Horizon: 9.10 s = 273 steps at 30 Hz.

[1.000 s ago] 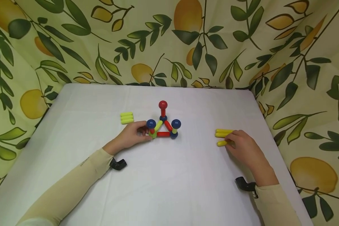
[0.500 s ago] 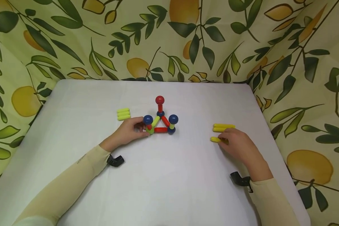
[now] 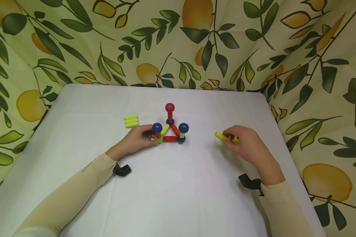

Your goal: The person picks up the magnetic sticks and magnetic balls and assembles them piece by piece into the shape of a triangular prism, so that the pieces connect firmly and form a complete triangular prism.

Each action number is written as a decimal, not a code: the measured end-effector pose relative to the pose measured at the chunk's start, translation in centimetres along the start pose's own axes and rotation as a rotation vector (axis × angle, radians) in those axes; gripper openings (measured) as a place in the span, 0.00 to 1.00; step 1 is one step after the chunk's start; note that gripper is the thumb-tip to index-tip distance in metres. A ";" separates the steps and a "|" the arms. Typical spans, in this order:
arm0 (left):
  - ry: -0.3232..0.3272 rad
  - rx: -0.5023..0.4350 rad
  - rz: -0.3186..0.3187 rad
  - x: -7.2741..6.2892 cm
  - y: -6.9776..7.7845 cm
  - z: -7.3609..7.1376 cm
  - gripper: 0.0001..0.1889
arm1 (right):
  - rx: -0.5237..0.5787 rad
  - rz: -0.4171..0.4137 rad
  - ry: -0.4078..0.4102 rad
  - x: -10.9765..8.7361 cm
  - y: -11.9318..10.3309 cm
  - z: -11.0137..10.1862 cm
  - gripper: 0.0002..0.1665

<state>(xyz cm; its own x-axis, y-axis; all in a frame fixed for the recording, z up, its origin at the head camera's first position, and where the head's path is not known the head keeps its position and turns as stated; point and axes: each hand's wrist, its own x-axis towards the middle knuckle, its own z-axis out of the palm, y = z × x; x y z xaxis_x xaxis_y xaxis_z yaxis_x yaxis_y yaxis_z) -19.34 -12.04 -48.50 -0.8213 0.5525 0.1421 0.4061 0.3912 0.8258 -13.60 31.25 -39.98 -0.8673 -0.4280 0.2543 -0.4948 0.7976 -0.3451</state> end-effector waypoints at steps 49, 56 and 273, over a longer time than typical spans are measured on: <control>0.008 -0.010 0.049 0.0 -0.1 -0.2 0.16 | 0.341 -0.190 -0.235 13.0 -9.3 5.7 0.11; 0.005 -0.013 0.039 0.0 -0.2 -0.1 0.16 | 0.190 -0.199 -0.293 13.1 -9.3 6.1 0.08; 0.000 0.096 -0.184 6.0 2.6 -2.1 0.19 | 0.379 -0.147 -0.311 5.4 -9.2 10.3 0.28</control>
<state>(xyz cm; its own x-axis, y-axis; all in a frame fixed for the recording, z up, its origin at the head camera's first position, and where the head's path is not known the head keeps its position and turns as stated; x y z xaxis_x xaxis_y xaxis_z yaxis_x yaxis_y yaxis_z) -24.08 -9.25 -44.31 -0.8853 0.4650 -0.0066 0.2852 0.5541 0.7821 -14.28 17.21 -44.70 -0.7341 -0.6760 0.0639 -0.5480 0.5342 -0.6436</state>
